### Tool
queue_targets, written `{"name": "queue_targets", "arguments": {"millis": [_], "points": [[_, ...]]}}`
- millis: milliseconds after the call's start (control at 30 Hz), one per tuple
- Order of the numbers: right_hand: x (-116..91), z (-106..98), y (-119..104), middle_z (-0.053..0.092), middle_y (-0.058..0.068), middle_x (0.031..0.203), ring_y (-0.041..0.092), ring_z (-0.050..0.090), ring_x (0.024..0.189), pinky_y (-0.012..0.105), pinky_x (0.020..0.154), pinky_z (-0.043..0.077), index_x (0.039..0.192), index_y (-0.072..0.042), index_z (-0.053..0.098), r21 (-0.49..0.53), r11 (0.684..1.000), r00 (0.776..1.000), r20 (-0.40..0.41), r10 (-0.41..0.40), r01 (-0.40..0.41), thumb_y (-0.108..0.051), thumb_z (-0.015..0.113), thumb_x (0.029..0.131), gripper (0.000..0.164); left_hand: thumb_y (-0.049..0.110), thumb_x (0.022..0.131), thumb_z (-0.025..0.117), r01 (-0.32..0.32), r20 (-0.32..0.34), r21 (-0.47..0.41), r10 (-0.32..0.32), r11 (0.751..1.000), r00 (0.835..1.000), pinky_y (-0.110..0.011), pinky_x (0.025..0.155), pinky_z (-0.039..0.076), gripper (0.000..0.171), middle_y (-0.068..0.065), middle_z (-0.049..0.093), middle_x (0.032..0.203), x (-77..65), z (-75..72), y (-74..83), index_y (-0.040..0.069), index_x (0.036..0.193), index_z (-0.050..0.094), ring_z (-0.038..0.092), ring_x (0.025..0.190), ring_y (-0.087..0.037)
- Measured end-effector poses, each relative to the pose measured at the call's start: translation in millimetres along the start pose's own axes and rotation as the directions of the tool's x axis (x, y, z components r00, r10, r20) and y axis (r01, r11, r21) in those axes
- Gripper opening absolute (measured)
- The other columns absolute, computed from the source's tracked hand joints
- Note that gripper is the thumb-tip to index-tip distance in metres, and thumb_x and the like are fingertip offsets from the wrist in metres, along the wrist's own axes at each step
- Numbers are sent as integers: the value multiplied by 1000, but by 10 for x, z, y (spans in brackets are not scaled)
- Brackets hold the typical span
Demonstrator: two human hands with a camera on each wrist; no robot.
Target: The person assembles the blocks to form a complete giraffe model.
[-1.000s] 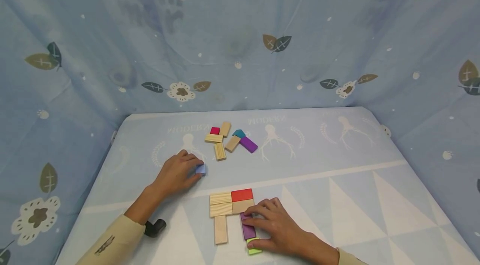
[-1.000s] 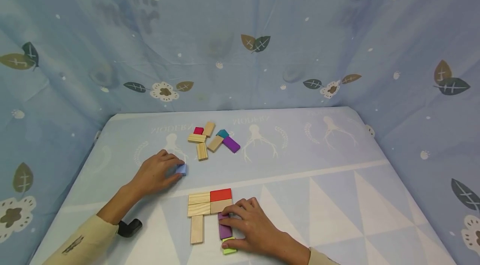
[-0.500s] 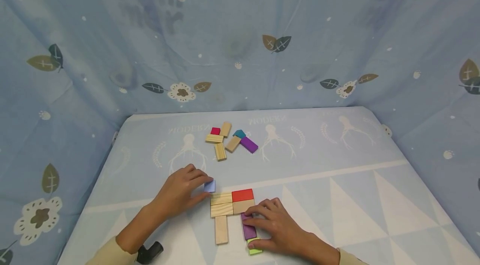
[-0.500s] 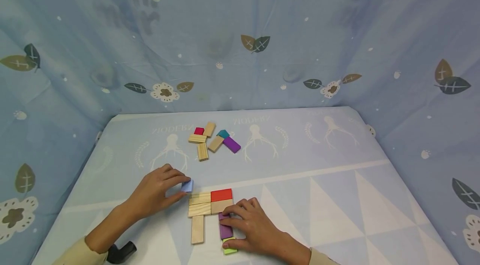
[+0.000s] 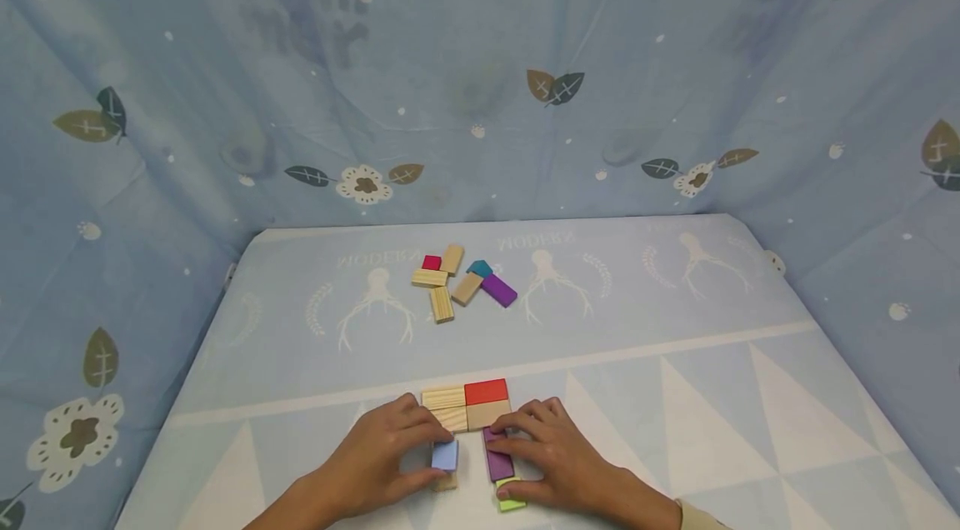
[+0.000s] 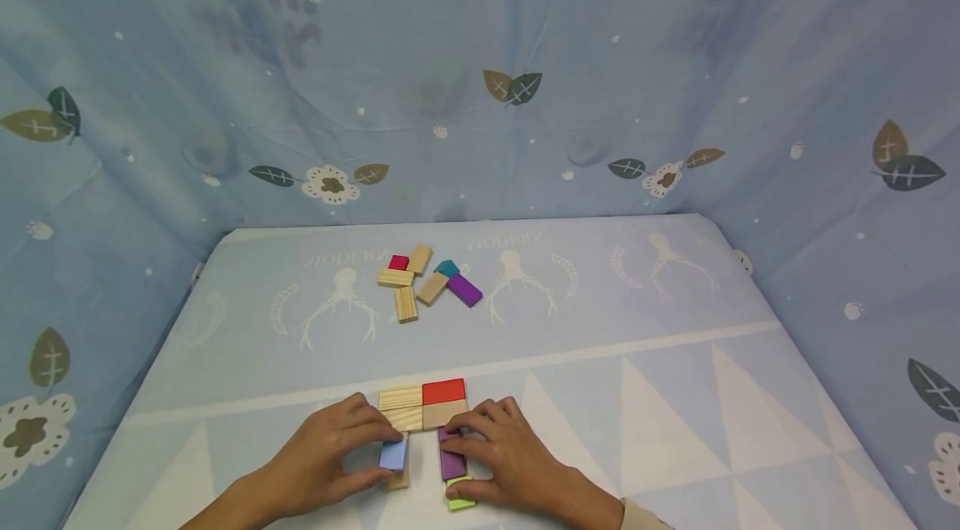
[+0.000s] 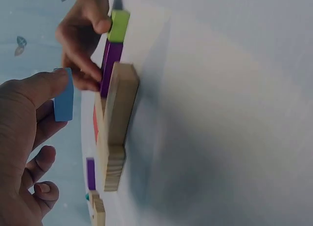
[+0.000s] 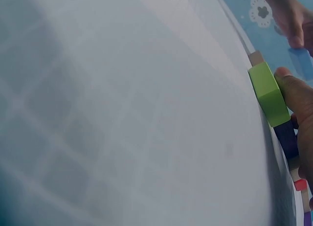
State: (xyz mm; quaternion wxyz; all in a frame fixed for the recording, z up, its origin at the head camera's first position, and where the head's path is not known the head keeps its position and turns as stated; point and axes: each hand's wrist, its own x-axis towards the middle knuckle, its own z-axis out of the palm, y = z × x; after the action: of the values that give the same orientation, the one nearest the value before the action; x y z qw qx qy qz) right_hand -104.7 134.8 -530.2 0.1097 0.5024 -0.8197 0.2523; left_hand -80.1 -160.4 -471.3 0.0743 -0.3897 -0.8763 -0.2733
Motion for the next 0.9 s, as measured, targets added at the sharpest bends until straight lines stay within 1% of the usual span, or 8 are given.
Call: {"name": "queue_targets", "arguments": {"millis": [100, 300, 433, 567, 667, 733, 900], "points": [[4, 4, 1, 53, -11, 129, 8, 45, 111, 32, 84, 32, 124, -28, 68, 1, 1000, 1000, -5, -2, 2, -56, 72, 83, 50, 41, 79, 82, 4, 37, 0, -4, 1000, 999, -17, 75, 45, 32, 22, 61, 101, -60, 41, 60, 27, 105, 70, 48, 87, 0], [3, 2, -2, 53, -11, 129, 8, 46, 111, 31, 84, 32, 124, -28, 68, 5, 1000, 1000, -2, 5, -5, -56, 72, 83, 50, 41, 81, 80, -39, 83, 6, 38, 999, 996, -13, 76, 42, 30, 18, 57, 98, -167, 122, 126, 24, 103, 66, 48, 86, 1], [3, -3, -5, 54, -11, 129, 8, 46, 110, 31, 83, 32, 124, -28, 68, 8, 1000, 1000, -2, 6, -6, -55, 73, 83, 50, 49, 86, 73, -52, 148, 12, 50, 999, 988, -8, 72, 36, 30, 17, 56, 97, -217, 175, 151, 25, 103, 66, 44, 82, 1], [5, 2, -6, 54, -10, 129, 8, 47, 110, 31, 83, 32, 124, -28, 68, 13, 1000, 1000, -11, 0, 0, -55, 73, 83, 50, 60, 89, 62, -87, 211, 58, 72, 995, 975, -4, 67, 33, 40, 16, 58, 96, -258, 221, 166, 23, 104, 69, 42, 79, 3], [5, 11, -3, 54, -10, 129, 8, 46, 110, 31, 83, 32, 124, -28, 68, 10, 1000, 1000, -18, -6, 6, -55, 73, 82, 50, 65, 90, 56, -119, 227, 116, 91, 986, 970, -4, 64, 32, 46, 16, 59, 95, -279, 247, 171, 22, 103, 70, 40, 77, 3], [4, 14, 0, 54, -10, 129, 8, 46, 110, 31, 84, 31, 123, -28, 68, 6, 1000, 1000, -22, -9, 9, -55, 73, 82, 50, 64, 90, 55, -132, 224, 150, 96, 980, 970, -4, 62, 31, 46, 16, 60, 94, -284, 258, 172, 23, 103, 70, 40, 77, 2], [4, 10, 3, 54, -10, 128, 8, 47, 110, 30, 83, 31, 123, -27, 69, -5, 1000, 999, -30, -17, 16, -55, 74, 82, 49, 68, 90, 51, -125, 239, 203, 75, 971, 968, -6, 59, 28, 51, 17, 60, 93, -279, 255, 193, 24, 105, 71, 38, 76, 1]]}}
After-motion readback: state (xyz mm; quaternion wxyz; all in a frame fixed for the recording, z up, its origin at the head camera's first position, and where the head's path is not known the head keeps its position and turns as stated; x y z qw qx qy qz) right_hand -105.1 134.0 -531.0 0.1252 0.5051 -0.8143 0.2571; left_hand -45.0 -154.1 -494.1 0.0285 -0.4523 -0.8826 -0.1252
